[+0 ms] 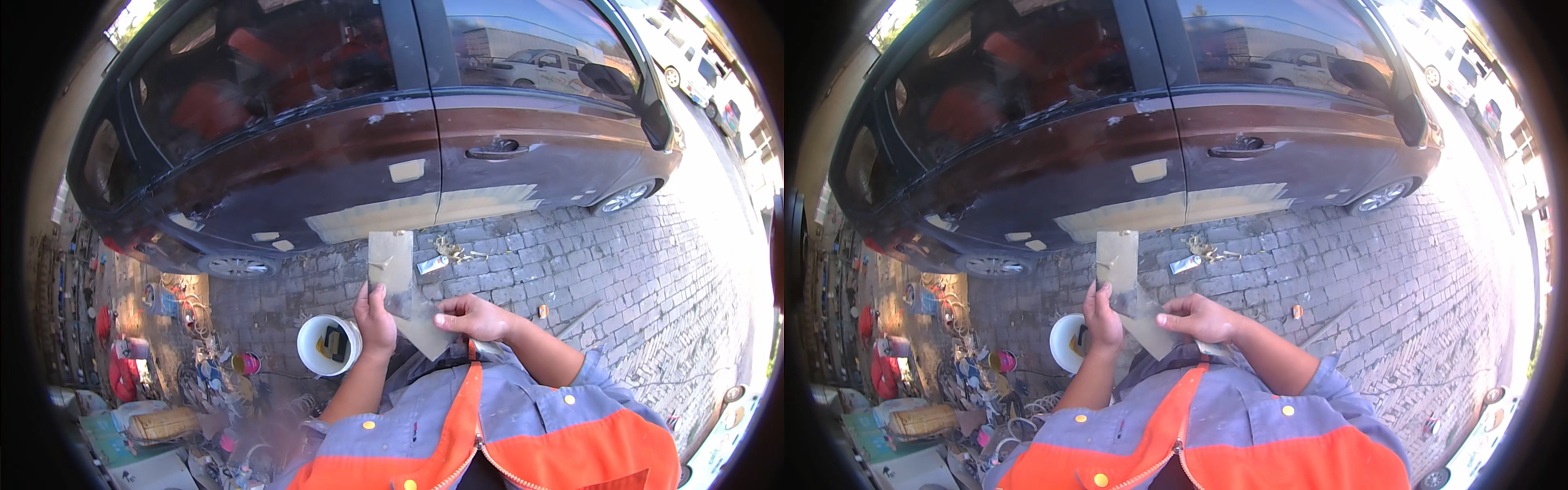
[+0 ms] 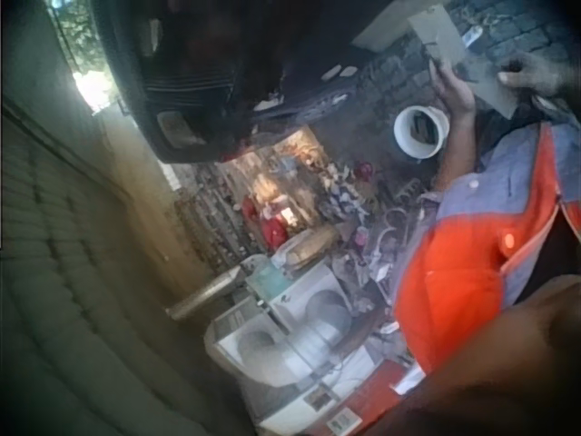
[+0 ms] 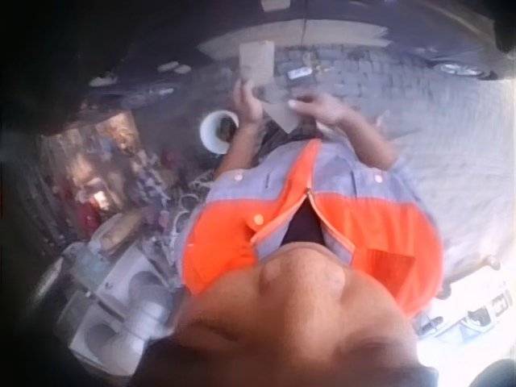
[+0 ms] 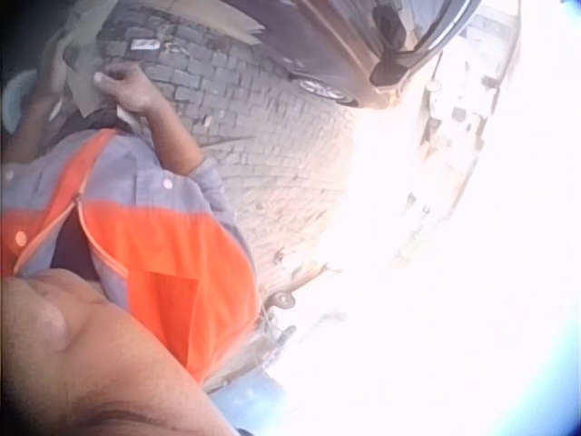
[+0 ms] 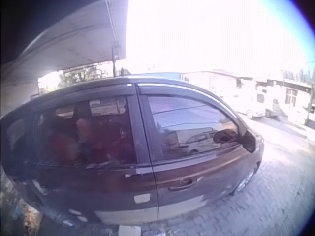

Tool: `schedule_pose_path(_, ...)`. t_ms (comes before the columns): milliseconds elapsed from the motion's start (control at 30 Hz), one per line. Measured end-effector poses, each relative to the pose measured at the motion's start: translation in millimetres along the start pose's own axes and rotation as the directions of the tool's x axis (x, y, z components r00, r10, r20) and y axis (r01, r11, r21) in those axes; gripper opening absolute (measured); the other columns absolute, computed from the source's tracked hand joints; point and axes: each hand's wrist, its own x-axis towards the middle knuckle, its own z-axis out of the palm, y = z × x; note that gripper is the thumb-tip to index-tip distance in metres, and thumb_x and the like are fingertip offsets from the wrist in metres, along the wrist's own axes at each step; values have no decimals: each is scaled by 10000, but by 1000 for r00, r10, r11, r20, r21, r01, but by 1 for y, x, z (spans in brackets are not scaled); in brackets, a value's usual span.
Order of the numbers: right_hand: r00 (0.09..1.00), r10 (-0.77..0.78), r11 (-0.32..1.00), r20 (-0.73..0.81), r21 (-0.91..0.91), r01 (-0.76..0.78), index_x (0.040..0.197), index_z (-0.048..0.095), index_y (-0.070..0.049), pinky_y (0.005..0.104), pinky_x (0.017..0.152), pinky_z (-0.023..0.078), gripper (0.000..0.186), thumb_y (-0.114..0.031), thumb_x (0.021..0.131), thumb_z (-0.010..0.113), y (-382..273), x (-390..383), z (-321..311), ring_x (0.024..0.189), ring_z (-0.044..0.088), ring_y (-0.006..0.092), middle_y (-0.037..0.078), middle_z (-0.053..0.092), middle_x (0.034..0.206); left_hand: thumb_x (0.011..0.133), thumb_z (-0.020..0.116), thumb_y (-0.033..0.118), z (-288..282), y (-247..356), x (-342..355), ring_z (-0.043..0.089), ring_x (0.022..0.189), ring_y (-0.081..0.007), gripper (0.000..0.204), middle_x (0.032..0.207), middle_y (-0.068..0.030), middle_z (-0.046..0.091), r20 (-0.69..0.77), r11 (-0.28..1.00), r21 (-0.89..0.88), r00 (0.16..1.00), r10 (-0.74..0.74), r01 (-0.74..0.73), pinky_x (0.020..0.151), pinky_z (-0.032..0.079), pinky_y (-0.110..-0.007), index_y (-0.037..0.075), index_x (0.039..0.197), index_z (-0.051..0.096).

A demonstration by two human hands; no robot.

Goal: The person applies a beige body filler to a damaged area on a car door using a small blue plastic spreader. They repeatedly scoop filler from a metal putty knife and smooth it over the repair spot, occasionally checking the surface with a finger.

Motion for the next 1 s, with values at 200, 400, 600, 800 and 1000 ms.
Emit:
schedule_pose_path(200, 987, -8, 995, -162, 94, 23, 1143, 731, -2, 280, 737, 543, 260, -236, 1035, 695, 2, -37, -12, 805, 639, 90, -7, 712, 935, 1077, 505, 147, 50, -4, 10, 629, 990, -106, 259, 1111, -50, 707, 2, 998, -62, 1000, 27, -27, 898, 486, -266, -29, 1205, 645)
schedule_pose_path(400, 778, -88, 910, -623, 267, 317, 1202, 695, 14, 299, 849, 570, 222, -116, 1023, 696, 18, -71, -32, 933, 692, 112, 46, 751, 1069, 1076, 583, 120, 75, 0, 4, 658, 1064, -116, 238, 1176, -59, 708, 293, 972, -154, 948, -125, 176, 980, 508, -282, -3, 1276, 619)
schedule_pose_path(600, 483, -420, 771, -768, -22, 636, 1236, 680, 30, 284, 850, 565, 249, -158, 1087, 612, 13, -82, -28, 962, 668, 96, 57, 740, 1113, 1045, 674, 115, 122, -11, -28, 640, 980, -67, 255, 1126, -31, 713, 431, 994, -24, 899, -84, 104, 886, 506, -243, -22, 1257, 641)
schedule_pose_path(800, 668, -338, 941, -663, -223, 255, 1262, 654, 53, 305, 826, 568, 263, -112, 1062, 613, 27, -98, -35, 920, 674, 119, 82, 746, 1104, 1048, 672, 120, 147, -6, -20, 619, 959, -54, 242, 1103, -18, 705, 407, 998, -68, 913, 27, 1, 868, 498, -238, -24, 1240, 642)
schedule_pose_path(1000, 554, -65, 760, -830, 319, 567, 1217, 652, 25, 302, 804, 602, 276, -207, 1068, 646, 17, -105, -58, 882, 715, 117, 84, 750, 1060, 1064, 641, 123, 148, -19, -17, 611, 1033, -92, 233, 1169, -48, 673, 369, 986, 10, 917, 149, -164, 922, 496, -273, -22, 1243, 605)
